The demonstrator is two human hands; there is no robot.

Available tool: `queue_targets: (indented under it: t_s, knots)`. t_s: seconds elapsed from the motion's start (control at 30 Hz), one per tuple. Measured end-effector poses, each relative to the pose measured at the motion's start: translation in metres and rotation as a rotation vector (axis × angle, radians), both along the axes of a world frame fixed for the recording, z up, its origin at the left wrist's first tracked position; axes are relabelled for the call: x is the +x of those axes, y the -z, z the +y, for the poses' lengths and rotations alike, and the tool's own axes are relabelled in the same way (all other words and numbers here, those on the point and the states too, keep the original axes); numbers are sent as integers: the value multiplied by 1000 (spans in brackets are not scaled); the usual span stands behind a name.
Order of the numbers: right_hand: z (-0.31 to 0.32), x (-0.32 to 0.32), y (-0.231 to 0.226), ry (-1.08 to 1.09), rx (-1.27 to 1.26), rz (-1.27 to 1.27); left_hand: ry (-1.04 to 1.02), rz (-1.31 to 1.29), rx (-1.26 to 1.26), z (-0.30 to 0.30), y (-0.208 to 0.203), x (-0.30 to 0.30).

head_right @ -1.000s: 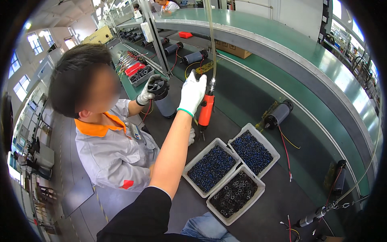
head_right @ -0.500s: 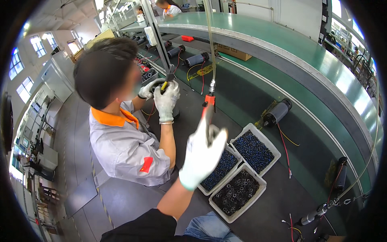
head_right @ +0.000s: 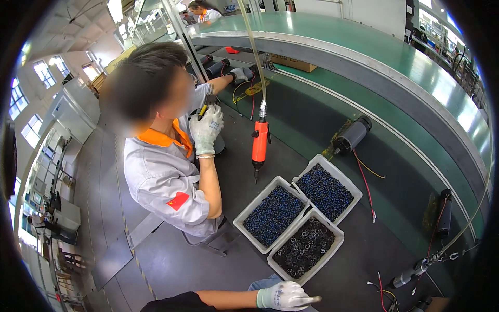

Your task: Assembling components and wiring for small electric motors on a production line.

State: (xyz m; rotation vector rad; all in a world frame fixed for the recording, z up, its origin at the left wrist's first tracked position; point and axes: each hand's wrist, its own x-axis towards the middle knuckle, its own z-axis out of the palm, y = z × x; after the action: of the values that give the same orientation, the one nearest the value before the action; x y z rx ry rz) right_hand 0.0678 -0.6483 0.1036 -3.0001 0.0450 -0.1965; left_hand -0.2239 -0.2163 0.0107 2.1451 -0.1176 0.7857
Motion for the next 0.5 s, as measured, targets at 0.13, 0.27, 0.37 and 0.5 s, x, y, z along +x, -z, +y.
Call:
queue_targets:
  t_s: [0.13, 0.27, 0.37, 0.5]
  knots:
    - [0, -1, -1, 42, 51, 45, -70, -207, 17, 8, 6, 16]
    - [5, -2, -1, 34, 80, 63, -67, -178, 97, 2, 14, 22]
    - [-2, 2, 6, 30, 52, 56, -73, -148, 120, -1, 16, 27]
    - [-3, 7, 14, 49, 14, 43, -98, -174, 108, 3, 15, 32]
